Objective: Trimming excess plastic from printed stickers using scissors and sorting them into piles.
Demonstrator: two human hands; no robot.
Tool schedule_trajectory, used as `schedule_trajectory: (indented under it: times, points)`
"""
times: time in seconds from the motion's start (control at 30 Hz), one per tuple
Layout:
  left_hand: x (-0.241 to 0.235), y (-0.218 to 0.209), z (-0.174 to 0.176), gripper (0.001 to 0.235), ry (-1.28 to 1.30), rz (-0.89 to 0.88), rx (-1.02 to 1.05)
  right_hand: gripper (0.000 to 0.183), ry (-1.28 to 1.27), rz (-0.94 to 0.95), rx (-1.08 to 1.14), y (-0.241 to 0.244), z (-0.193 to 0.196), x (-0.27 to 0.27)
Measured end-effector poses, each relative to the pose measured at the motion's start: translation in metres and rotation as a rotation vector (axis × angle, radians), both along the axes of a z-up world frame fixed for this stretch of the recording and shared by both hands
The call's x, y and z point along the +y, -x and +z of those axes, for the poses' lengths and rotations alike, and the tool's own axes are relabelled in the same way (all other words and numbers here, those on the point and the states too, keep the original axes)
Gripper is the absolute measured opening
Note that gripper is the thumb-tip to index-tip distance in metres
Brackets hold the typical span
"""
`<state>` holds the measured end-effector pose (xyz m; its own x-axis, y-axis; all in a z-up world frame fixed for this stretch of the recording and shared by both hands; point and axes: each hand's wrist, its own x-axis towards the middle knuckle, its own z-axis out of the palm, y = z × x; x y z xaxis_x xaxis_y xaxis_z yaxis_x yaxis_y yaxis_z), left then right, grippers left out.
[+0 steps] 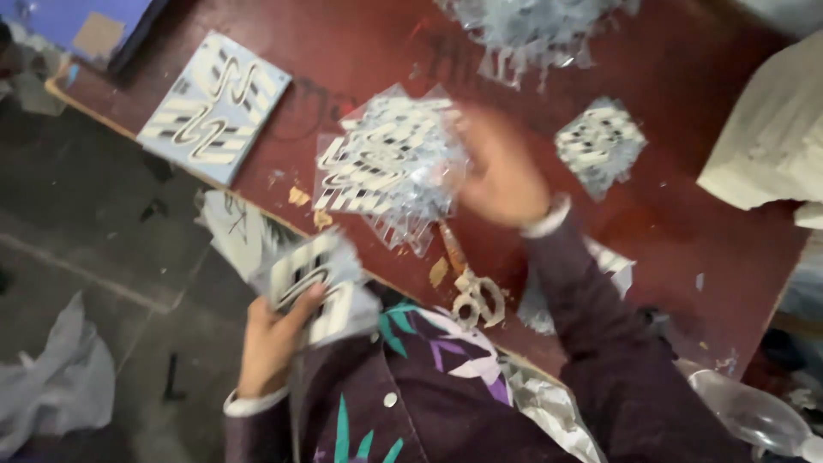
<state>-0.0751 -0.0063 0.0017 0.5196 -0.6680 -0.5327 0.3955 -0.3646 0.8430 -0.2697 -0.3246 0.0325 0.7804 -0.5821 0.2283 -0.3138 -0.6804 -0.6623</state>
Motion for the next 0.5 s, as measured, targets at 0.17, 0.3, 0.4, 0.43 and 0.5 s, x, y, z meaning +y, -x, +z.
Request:
schedule_trajectory:
  times: [0.17,0.3,0.4,0.43,0.5]
  points:
    - [-0.041,0.03,-0.009,0.029,0.16,-0.192,0.01,0.077,-0.637,0.121,-0.042,0.009,-0.009,0.148]
    - [-0.069,0.073,0.0,0.033,0.06,-0.494,0.083,0.052,-0.772,-0.293,-0.336,0.085,-0.042,0.179]
    - [-0.083,0.086,0.006,0.035,0.139,-0.625,-0.032,0.027,-0.467,-0.572,-0.106,0.181,-0.045,0.17]
    - [-0.083,0.087,0.008,0.034,0.124,-0.694,-0.198,0.012,0.009,-0.687,0.297,0.217,-0.045,0.168]
    - [-0.079,0.087,0.0,0.034,0.107,-0.719,-0.259,0.023,-0.244,-0.801,-0.063,0.23,-0.018,0.15]
